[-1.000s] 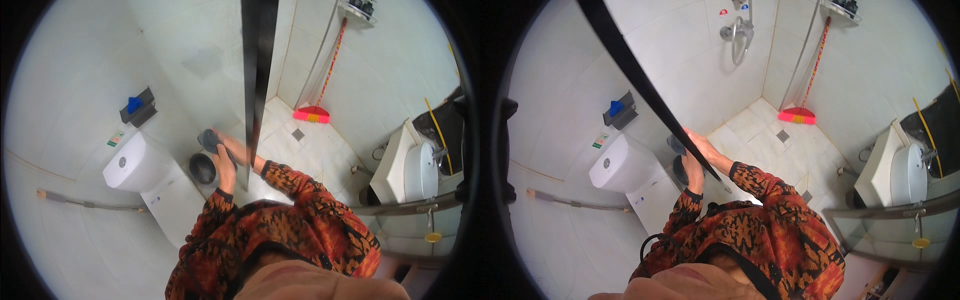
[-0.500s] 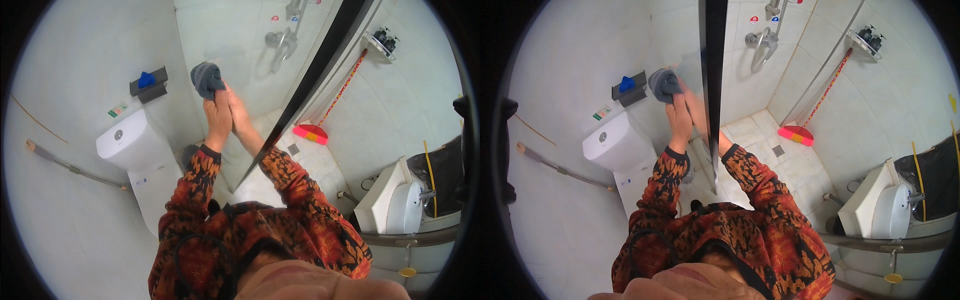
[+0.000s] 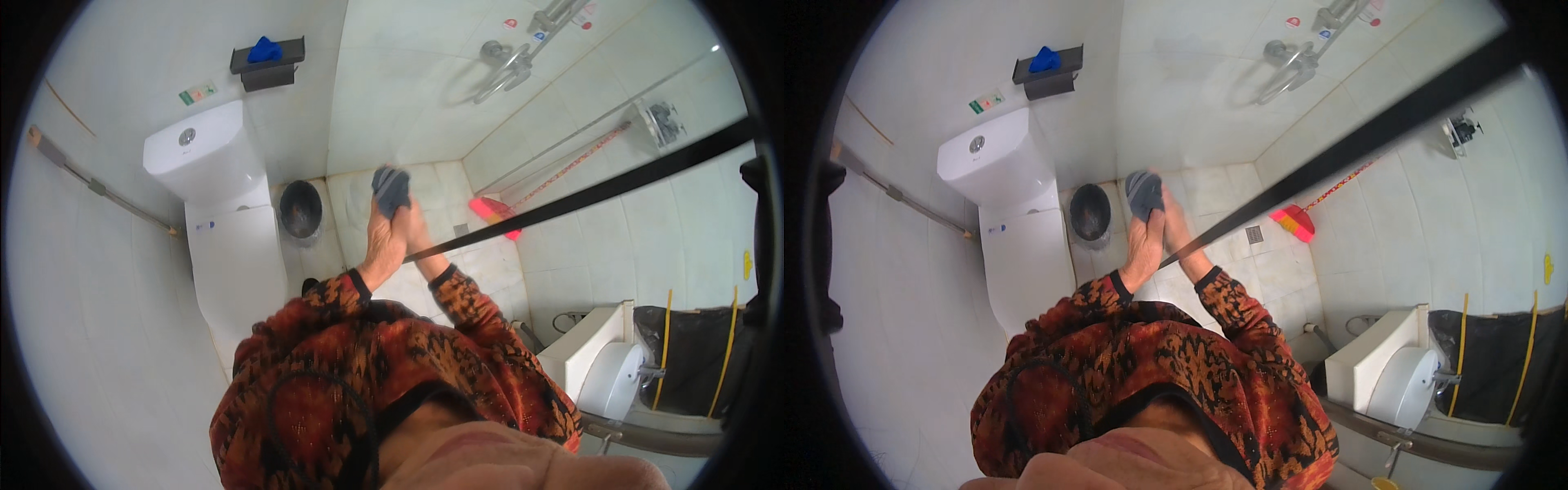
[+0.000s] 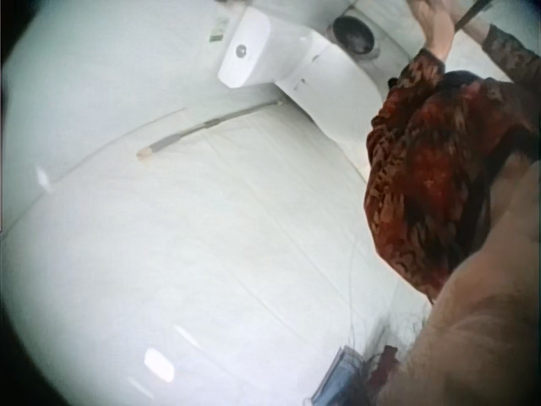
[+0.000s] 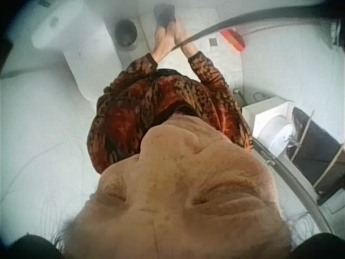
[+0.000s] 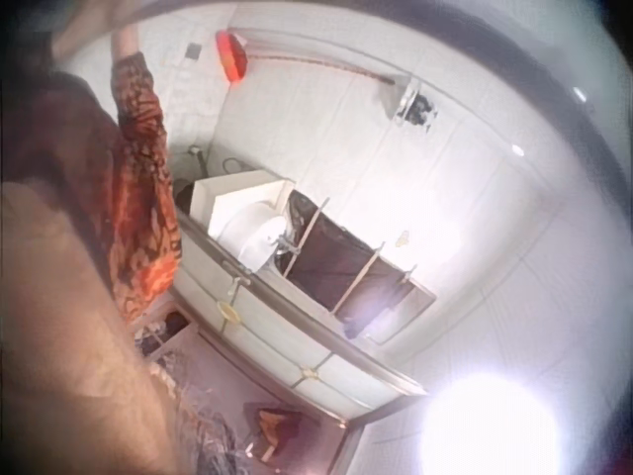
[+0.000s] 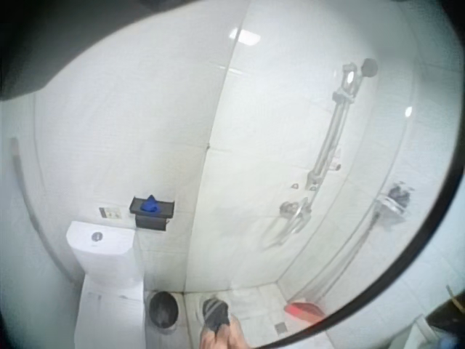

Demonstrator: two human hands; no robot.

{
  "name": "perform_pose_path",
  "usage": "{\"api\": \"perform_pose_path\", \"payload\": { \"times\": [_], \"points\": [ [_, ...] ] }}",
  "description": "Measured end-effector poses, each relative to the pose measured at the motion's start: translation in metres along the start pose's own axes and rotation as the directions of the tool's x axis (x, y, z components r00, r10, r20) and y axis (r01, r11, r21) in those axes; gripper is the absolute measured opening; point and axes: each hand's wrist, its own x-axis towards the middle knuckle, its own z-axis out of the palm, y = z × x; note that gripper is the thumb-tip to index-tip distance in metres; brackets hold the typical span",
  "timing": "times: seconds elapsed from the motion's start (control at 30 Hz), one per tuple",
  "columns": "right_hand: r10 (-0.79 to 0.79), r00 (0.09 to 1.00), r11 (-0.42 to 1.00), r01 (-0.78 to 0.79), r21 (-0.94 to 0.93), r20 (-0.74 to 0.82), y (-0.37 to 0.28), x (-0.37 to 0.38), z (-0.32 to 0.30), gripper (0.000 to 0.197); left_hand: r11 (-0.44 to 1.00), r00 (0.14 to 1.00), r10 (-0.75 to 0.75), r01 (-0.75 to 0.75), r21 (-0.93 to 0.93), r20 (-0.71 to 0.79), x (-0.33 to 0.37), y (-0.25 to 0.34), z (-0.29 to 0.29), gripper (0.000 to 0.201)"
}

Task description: The person wipes a wooden door, a glass shower door, and tiled bathroom walls using a gray cloth. The person moves from the door to the shower enclosure and continues wiping the walls and glass surfaces.

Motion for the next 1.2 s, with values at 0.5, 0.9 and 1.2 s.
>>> {"api": "perform_pose_path", "payload": {
  "times": [0.5, 0.9, 1.2],
  "points": [
    [0.218, 0.975, 0.951, -0.203, 0.234, -0.039, 0.078, 0.124, 0.012, 0.068, 0.971, 0.967, -0.199, 0.217, 0.098, -0.161, 0.172, -0.081, -0.069, 0.051],
    [0.361, 0.929, 0.918, -0.340, 0.204, -0.076, 0.040, -0.027, 0.012, 0.064, 0.848, 0.847, -0.529, 0.527, 0.050, 0.043, 0.024, -0.032, -0.056, 0.045],
    [-0.666, 0.732, 0.718, 0.682, 0.141, -0.144, -0.164, 0.098, 0.073, 0.087, 0.526, 0.504, 0.850, -0.831, 0.181, -0.155, 0.213, 0.101, -0.010, 0.045]
  ]
}}
